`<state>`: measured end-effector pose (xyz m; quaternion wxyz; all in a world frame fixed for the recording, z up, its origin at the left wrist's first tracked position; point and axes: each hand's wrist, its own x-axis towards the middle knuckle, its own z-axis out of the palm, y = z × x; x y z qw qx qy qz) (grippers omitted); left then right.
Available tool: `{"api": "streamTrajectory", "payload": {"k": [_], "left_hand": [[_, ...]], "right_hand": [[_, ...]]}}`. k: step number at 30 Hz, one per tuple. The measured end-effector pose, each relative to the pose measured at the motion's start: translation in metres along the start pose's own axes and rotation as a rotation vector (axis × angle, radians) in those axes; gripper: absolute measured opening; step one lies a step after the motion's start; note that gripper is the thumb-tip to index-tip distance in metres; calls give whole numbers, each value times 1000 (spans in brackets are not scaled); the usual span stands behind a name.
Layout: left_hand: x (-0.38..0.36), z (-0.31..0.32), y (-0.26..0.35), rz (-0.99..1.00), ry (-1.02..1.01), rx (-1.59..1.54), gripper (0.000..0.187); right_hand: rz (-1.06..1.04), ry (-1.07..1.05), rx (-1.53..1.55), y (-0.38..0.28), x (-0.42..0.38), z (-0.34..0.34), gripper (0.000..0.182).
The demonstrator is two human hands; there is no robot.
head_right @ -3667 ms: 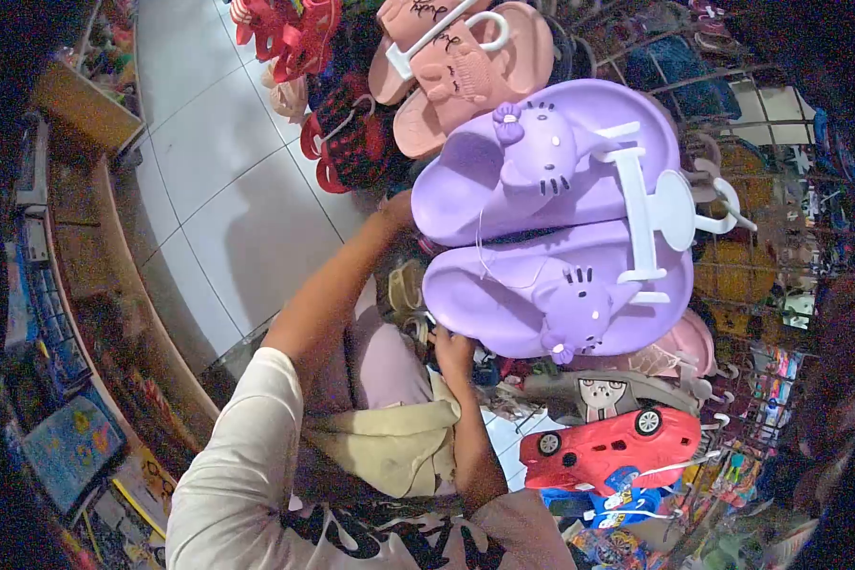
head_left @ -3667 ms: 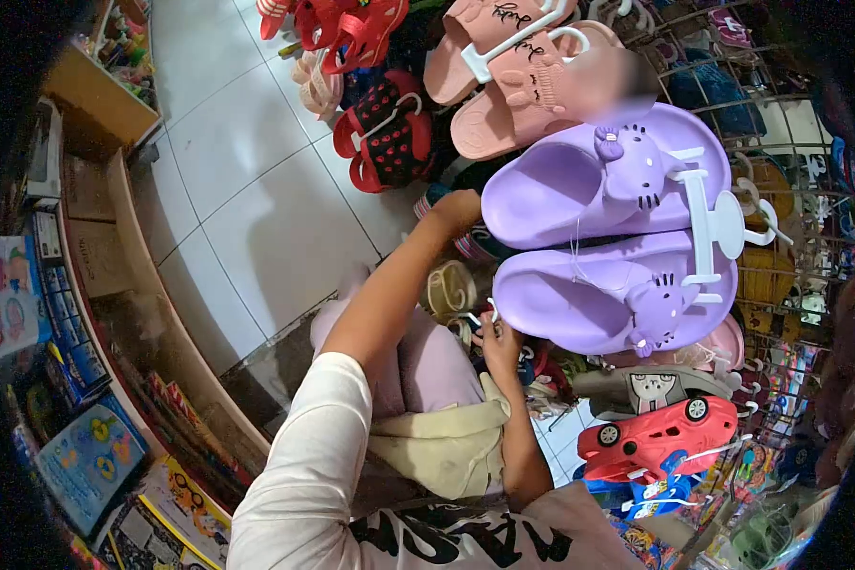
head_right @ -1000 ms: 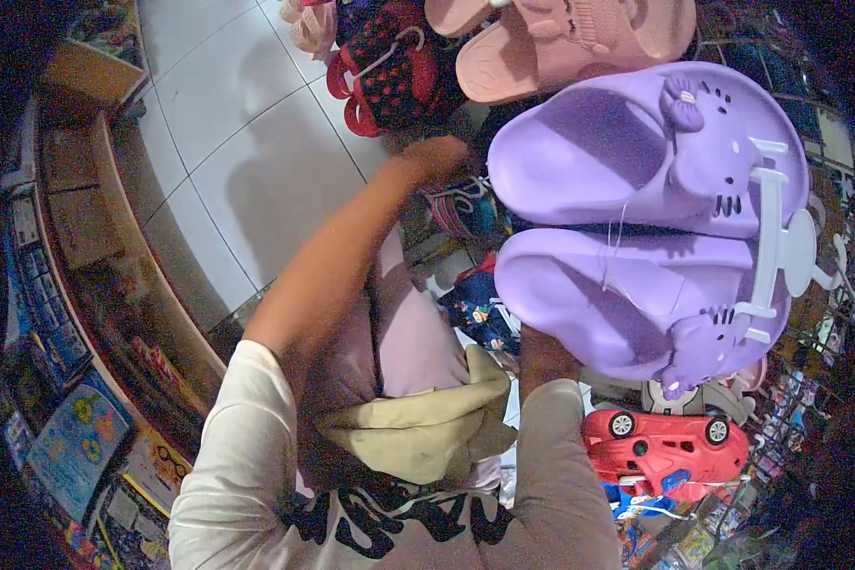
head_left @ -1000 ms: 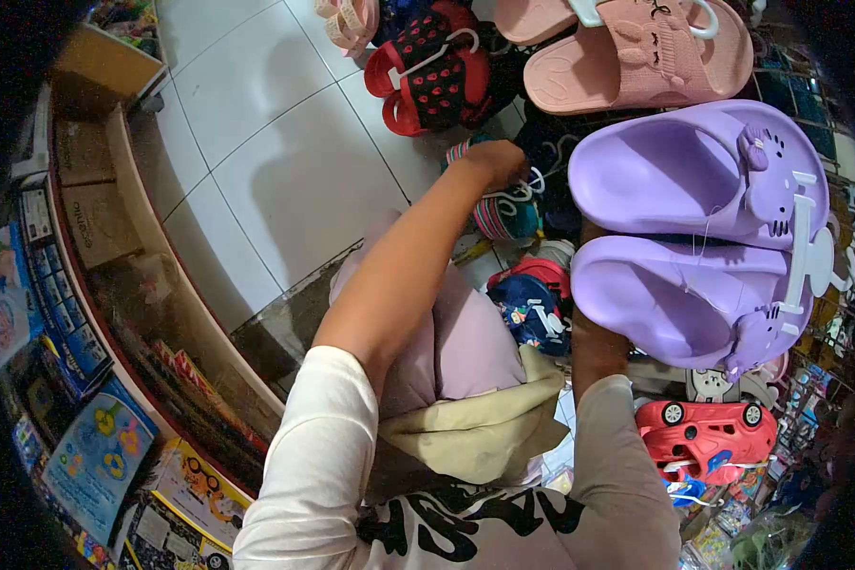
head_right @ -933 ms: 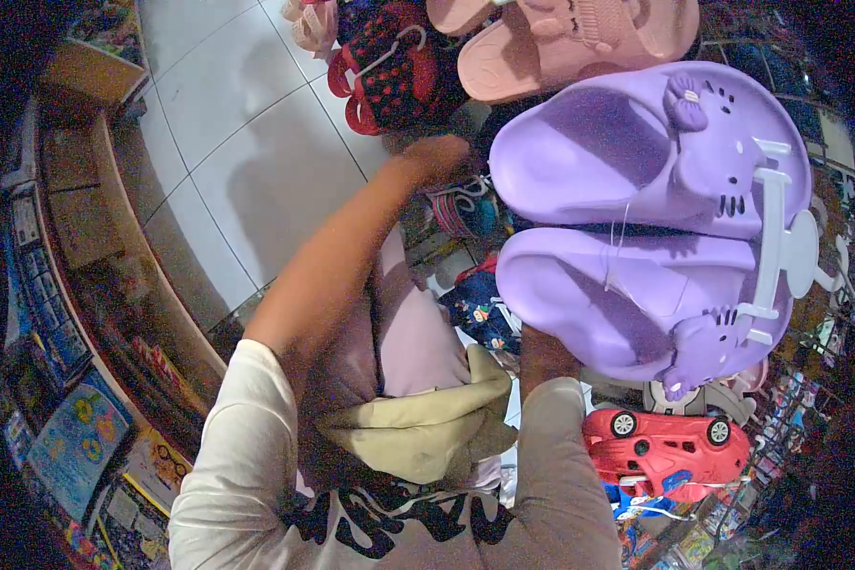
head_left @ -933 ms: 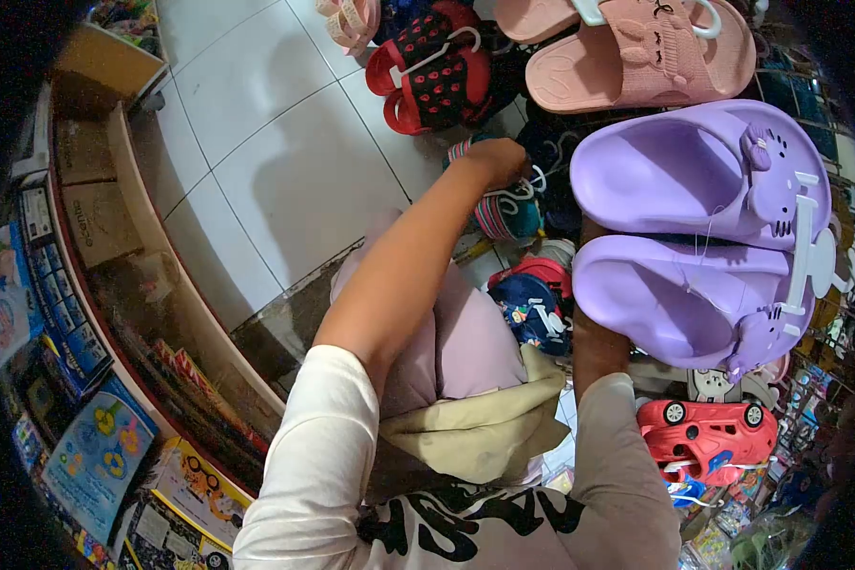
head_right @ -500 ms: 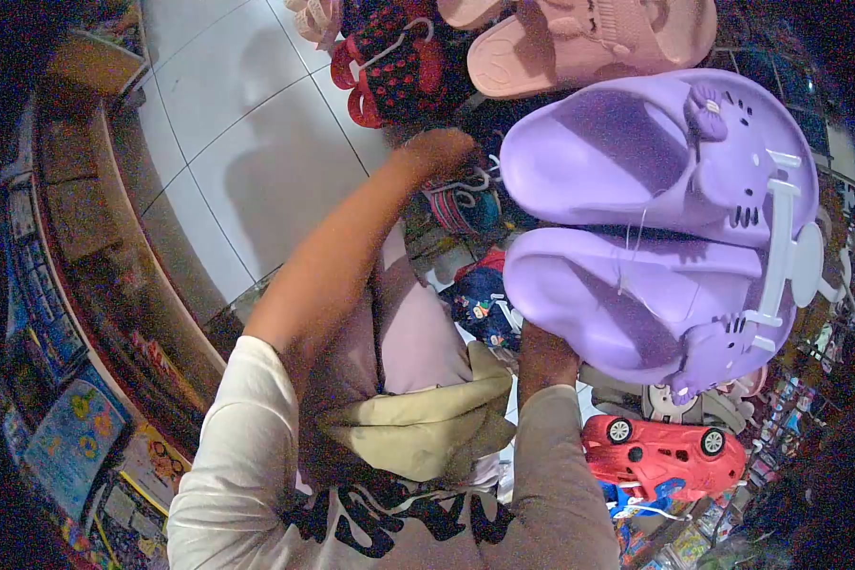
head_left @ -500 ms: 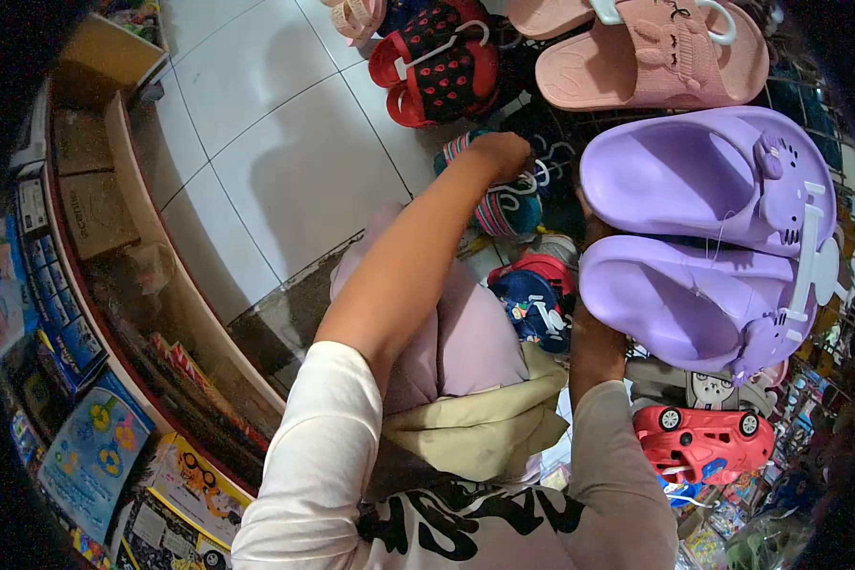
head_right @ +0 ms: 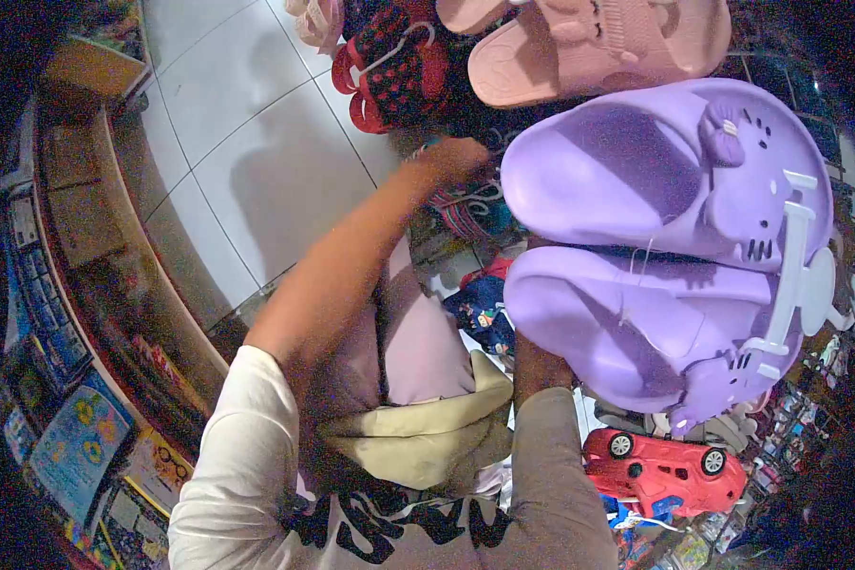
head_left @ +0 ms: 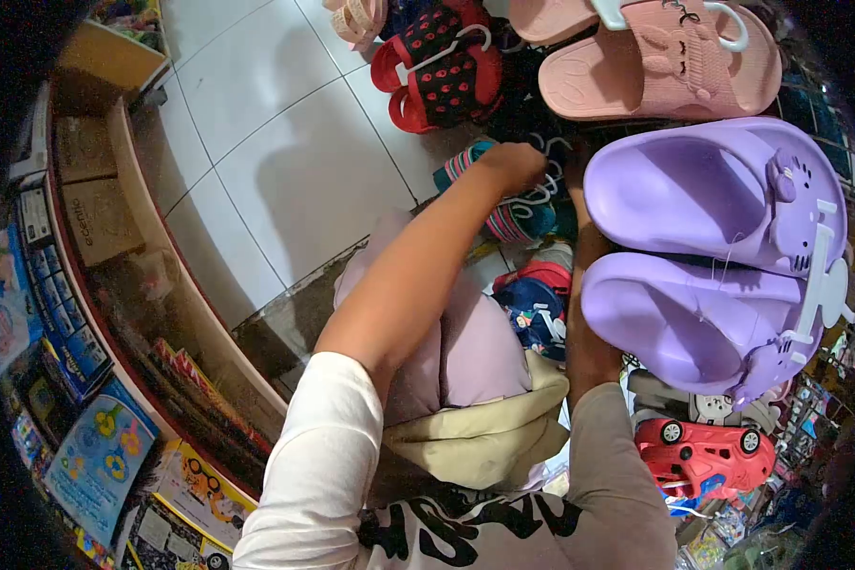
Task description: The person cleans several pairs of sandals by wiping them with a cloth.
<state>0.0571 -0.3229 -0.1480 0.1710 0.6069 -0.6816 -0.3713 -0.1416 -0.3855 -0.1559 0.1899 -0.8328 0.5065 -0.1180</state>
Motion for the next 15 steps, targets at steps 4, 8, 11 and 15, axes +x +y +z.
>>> {"api": "streamTrajectory", "payload": {"k": [4,8,11,15], "left_hand": [[7,12,-12,26,52,-36,26],[-6,-1,-10,-84,105,-42,41],[-5,1,-16,-72,170,48,45],[-2,1,-19,-150,197,64,40]], "right_hand": [[1,3,7,-1,1,0,22],[0,2,2,-1,1,0,22],[2,5,2,-2,1,0,22],[10,4,2,-2,2,0,22]]}}
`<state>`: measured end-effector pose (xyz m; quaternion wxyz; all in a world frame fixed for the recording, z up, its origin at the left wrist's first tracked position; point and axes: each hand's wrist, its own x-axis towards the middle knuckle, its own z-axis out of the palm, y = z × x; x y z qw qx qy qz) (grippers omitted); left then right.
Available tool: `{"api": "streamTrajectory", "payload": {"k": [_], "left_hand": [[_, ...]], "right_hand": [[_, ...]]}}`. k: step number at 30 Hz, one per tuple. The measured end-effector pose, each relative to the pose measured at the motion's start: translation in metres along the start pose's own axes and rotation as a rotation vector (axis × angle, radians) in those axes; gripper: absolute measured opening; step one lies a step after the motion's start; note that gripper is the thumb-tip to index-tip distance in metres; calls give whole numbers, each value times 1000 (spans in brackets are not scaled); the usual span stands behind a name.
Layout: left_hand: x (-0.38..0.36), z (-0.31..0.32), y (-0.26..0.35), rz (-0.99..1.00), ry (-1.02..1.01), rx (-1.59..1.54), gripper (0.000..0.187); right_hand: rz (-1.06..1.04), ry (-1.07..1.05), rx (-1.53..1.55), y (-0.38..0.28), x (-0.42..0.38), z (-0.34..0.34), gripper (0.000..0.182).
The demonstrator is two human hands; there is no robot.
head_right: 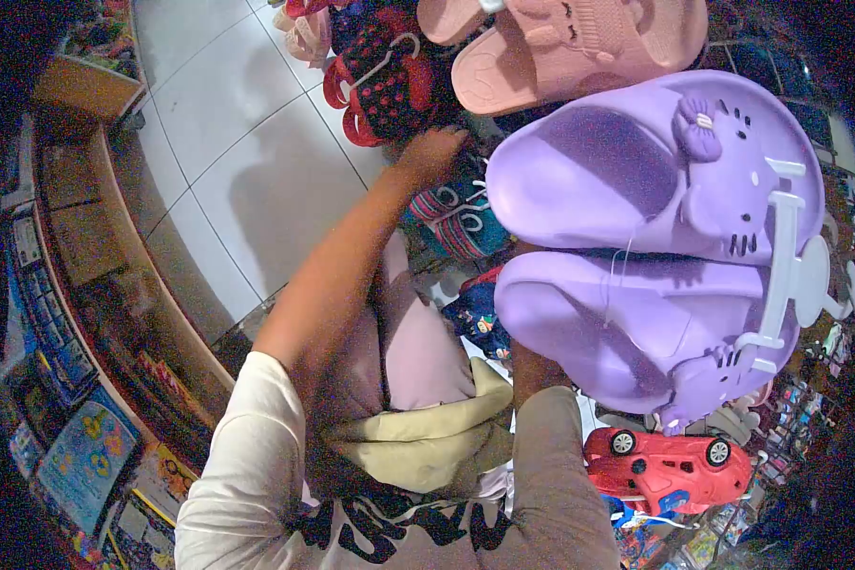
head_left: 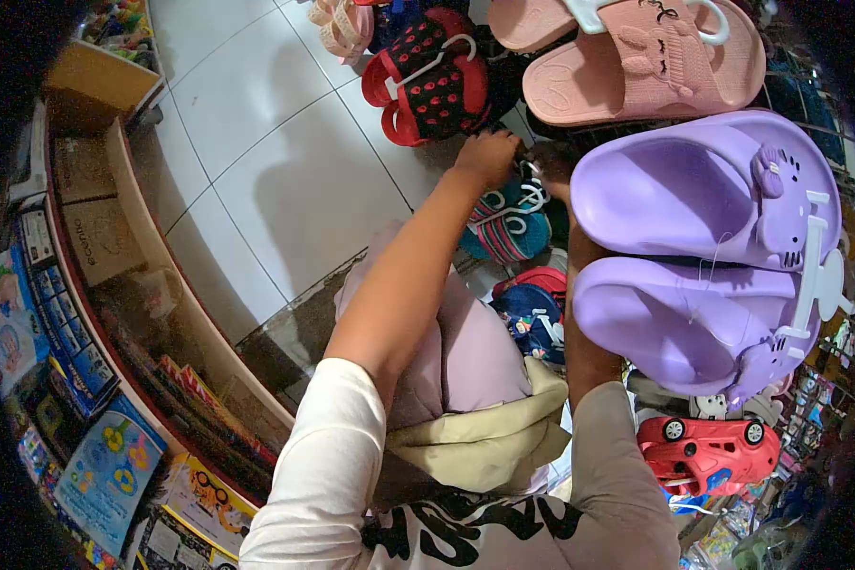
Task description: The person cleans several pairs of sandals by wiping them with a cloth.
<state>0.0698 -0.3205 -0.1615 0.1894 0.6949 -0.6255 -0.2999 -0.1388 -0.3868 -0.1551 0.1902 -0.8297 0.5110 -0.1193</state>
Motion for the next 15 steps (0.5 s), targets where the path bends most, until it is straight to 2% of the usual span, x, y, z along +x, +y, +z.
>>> {"api": "streamTrajectory", "payload": {"k": [6,9,12,15], "left_hand": [[9,0,10,-43,-59,43,27],[9,-6,15,-22,-77,187,25],[23,25,6,152,126,294,28],[27,35,17,-63,-6,15,29]], "right_hand": [[-4,0,16,3,-4,0,22],[10,13,44,6,-22,-5,22],[60,13,77,8,-56,-14,22],[126,11,106,13,-82,-21,23]]}}
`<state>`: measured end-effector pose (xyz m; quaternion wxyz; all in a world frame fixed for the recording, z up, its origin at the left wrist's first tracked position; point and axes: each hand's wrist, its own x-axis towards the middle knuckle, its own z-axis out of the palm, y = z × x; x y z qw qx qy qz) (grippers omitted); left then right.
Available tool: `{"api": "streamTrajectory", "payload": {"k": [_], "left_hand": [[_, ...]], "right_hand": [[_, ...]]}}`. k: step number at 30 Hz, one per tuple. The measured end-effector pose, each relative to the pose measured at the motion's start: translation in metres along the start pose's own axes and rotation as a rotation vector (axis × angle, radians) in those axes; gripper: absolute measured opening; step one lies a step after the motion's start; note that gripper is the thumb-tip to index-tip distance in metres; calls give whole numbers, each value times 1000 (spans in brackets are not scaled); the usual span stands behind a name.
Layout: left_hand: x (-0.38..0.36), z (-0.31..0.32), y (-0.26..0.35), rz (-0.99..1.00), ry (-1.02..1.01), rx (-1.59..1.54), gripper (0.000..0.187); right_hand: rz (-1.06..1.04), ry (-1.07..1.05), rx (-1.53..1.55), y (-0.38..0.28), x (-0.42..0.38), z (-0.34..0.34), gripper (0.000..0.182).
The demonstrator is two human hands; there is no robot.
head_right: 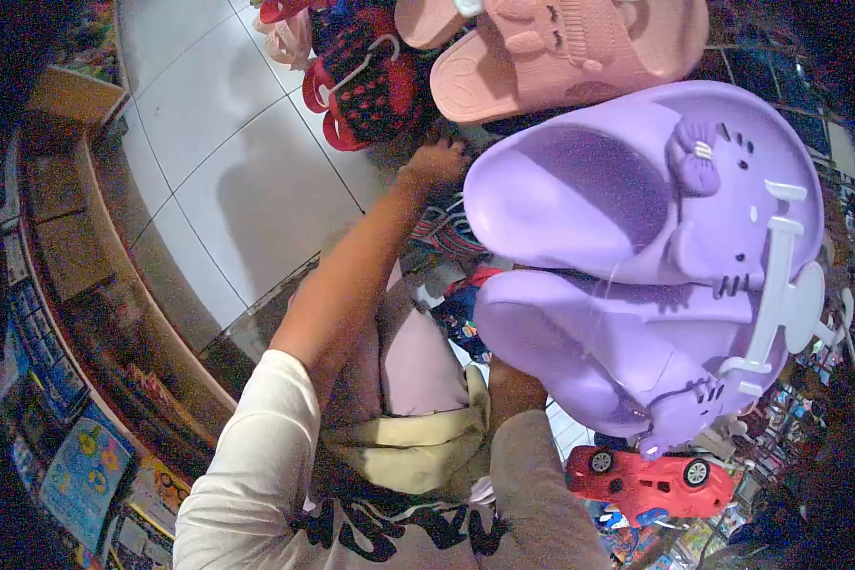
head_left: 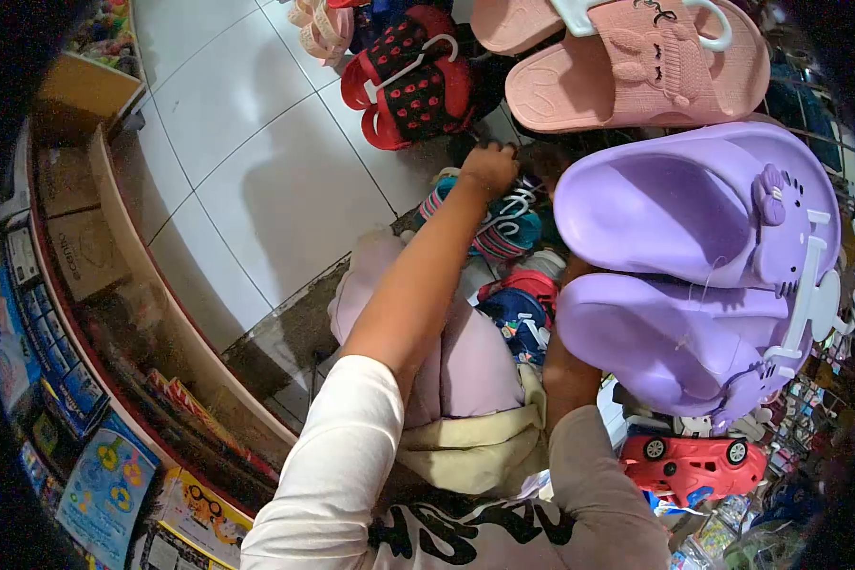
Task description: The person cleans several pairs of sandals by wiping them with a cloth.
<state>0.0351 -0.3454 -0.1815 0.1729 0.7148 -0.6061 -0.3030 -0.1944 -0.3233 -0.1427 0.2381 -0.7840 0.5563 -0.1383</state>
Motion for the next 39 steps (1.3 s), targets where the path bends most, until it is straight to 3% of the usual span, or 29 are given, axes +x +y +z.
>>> {"api": "streamTrajectory", "payload": {"k": [4,6,7,9,11,13,16,20,23,27,29,31,32,35,36,39], "left_hand": [[21,24,6,-157,-40,78,26],[16,22,-3,-123,-184,111,25],[12,17,-11,-107,-255,127,24],[-11,11,-34,-174,-128,84,24],[-18,24,-77,-119,-154,187,28],[-28,25,-102,-138,-203,85,30],[-55,-23,-80,-185,-273,53,33],[-111,-75,-48,-265,-79,258,37],[-156,-127,-35,-156,-92,305,35],[-216,-182,-26,25,168,180,28],[-251,-214,-9,109,306,77,24],[-277,-238,15,136,424,-49,17],[-290,-249,26,150,478,-119,15],[-321,-276,56,421,611,-70,12],[-331,-284,66,422,607,-56,12],[-353,-300,98,436,628,-99,15]], "right_hand": [[32,2,43,6,-8,-3,23],[33,-11,55,6,-5,-3,23],[35,-6,60,8,-7,-4,23],[33,-9,68,8,-6,-7,23],[32,-15,79,6,-6,-8,24],[24,-25,92,3,-4,-10,24],[12,-44,128,-4,-1,-16,24],[-5,-83,239,-20,-6,-27,25],[-17,-181,391,-42,-35,-28,25],[-7,-440,532,-57,-95,-48,31],[-17,-345,616,-85,-137,-79,35],[-314,-216,499,-96,-173,-94,46],[-321,-291,479,-106,-194,-106,58],[-484,-359,75,-136,-243,-121,46],[-545,-284,52,-137,-253,-115,32],[-689,-323,268,-130,-268,-115,25]]}}
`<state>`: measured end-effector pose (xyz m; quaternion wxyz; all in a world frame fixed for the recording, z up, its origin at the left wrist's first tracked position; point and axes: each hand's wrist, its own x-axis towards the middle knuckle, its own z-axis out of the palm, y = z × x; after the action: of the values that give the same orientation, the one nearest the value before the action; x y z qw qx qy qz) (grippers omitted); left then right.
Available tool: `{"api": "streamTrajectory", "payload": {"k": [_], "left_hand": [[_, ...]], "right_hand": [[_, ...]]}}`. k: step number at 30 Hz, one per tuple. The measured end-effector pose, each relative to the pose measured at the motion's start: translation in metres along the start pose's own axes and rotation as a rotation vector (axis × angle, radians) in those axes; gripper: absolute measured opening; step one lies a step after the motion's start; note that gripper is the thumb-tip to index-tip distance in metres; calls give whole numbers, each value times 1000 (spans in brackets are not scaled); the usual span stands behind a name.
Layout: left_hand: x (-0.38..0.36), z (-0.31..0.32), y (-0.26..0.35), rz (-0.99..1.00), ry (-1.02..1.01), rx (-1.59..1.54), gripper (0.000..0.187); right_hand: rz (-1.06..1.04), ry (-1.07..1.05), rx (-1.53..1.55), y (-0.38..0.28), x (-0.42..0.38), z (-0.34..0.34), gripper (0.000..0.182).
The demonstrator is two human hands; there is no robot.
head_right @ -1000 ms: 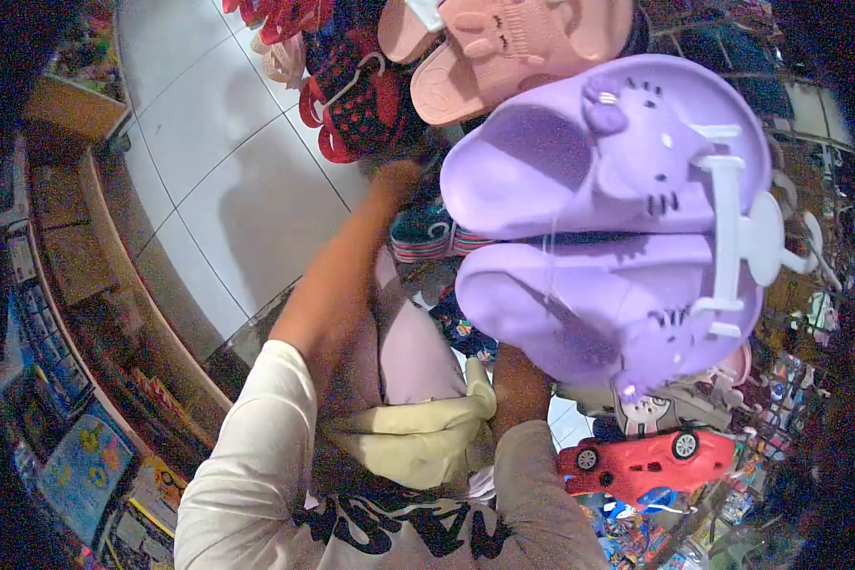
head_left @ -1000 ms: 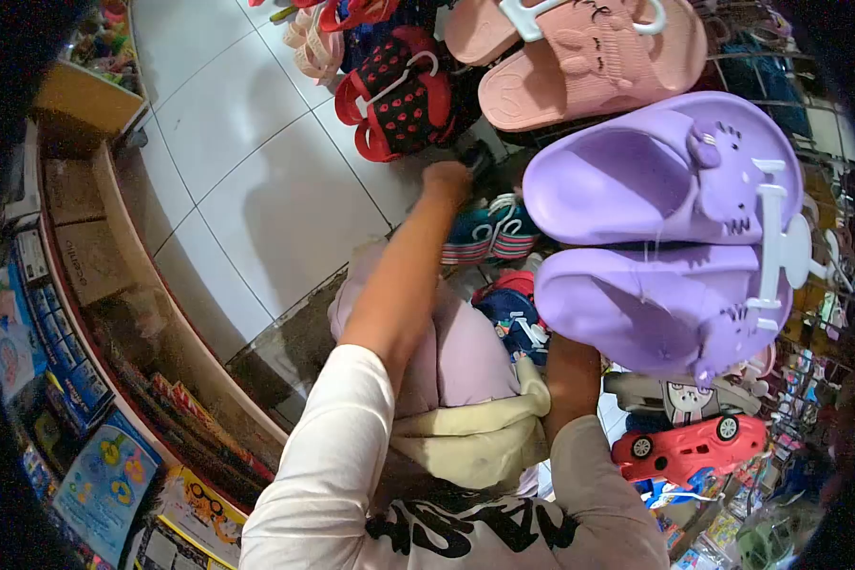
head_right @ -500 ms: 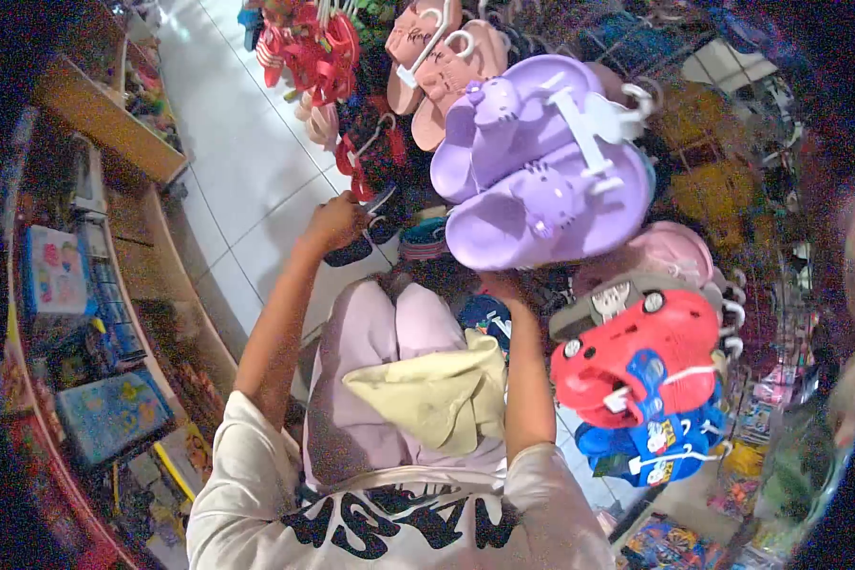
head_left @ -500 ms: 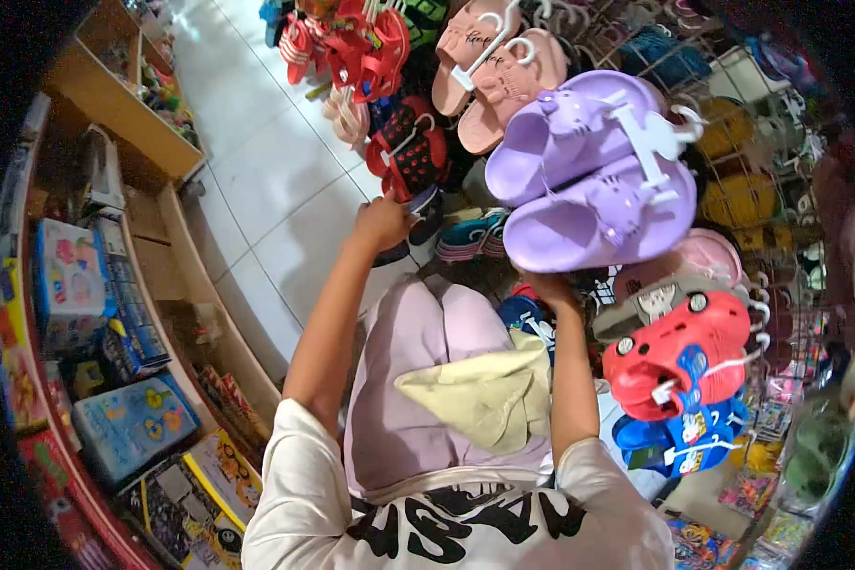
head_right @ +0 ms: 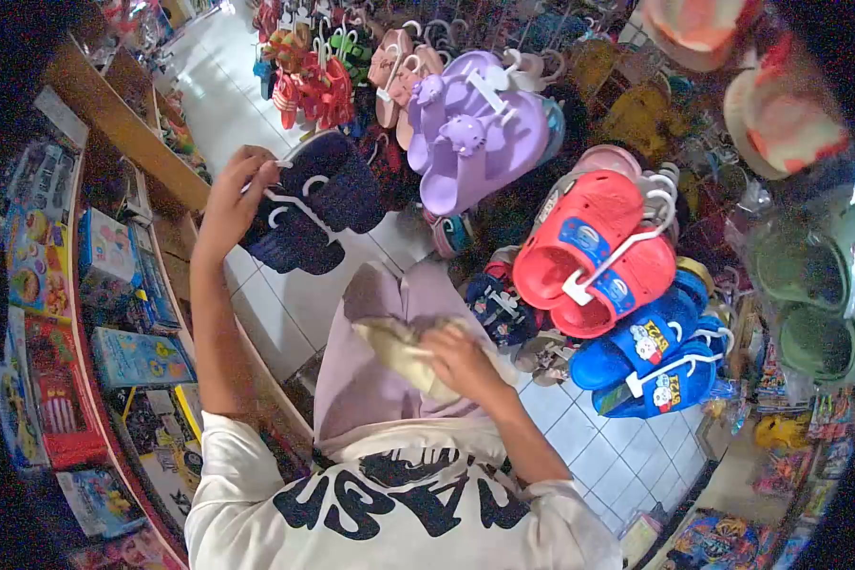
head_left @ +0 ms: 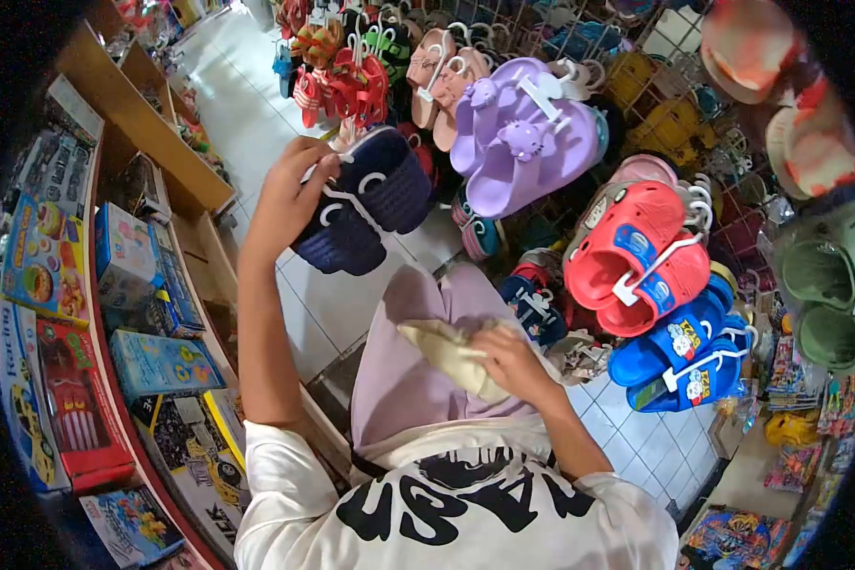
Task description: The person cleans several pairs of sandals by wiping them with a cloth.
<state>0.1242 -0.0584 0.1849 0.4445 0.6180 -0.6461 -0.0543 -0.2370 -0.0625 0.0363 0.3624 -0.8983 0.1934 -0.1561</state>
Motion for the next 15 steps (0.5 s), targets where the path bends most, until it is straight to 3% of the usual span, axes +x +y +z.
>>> {"api": "streamTrajectory", "payload": {"k": [1,4,6,7,10,14,15], "left_hand": [[-2,-4,12,-19,21,-60,16],[-12,-14,36,-33,61,-52,21],[-19,-14,45,-31,133,-84,22],[-24,-13,50,-57,177,-116,24],[-52,-11,52,-377,269,-450,27],[-115,0,44,-683,292,-860,36],[-129,13,46,-750,334,-881,40]], "right_hand": [[-40,-23,135,-13,-1,-6,22],[-111,-393,492,-55,-6,-20,29],[18,-575,544,-82,-5,-32,35],[-90,-452,410,-76,-11,-22,42],[-130,-156,48,-72,-4,-38,41],[-48,261,291,-79,-11,-70,25],[-70,354,231,-80,-12,-77,24]]}}
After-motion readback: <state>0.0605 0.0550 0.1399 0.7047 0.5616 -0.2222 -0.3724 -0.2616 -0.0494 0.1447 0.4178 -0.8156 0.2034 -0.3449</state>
